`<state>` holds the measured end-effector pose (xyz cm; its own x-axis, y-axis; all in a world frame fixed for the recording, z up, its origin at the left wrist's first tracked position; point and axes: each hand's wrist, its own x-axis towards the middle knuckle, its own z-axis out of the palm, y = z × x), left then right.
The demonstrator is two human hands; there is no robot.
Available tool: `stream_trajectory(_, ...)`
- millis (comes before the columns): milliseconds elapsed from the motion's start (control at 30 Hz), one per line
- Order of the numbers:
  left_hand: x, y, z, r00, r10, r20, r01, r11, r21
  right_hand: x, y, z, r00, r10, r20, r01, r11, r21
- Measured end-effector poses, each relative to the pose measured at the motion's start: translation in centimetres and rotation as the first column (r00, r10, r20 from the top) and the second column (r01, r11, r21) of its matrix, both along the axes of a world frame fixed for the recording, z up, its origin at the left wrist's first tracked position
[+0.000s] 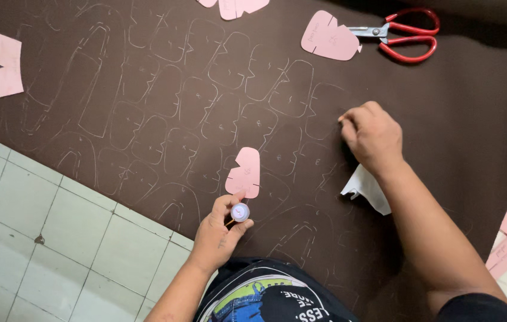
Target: The person places pink paper pattern pieces on a large sheet of brown leather, aligns and smooths them flat, and traces around the pattern edges with a pen to mark cutting outlines. They then pick up a small bottle, apply liquid from it onto a pattern piece, and wipe with a tissue.
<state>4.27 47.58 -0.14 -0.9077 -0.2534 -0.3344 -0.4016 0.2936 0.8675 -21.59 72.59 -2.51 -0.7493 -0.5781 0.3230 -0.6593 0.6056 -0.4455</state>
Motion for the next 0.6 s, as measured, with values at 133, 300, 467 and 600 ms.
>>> stream_trajectory(133,0.1,0.1,0.0,1.000,-0.009,-0.028,0.009,1.000,-0.002,0.0,-0.5,0.3,0.996,0.076,0.052,-0.077,0.997,0.020)
stream_trajectory(300,0.1,-0.1,0.0,0.999,-0.007,-0.052,0.006,1.000,-0.009,0.0,-0.9,1.0,0.995,-0.081,0.062,0.076,0.994,0.084)
stream_trajectory(467,-0.3,-0.2,0.2,1.000,0.008,0.011,-0.008,1.000,-0.009,0.6,-1.4,1.0,0.993,0.061,0.105,-0.066,0.997,0.047)
stream_trajectory(600,-0.2,-0.2,0.5,1.000,-0.010,-0.006,0.009,0.999,-0.032,0.5,-2.8,0.9,0.985,0.105,0.134,-0.105,0.994,-0.006)
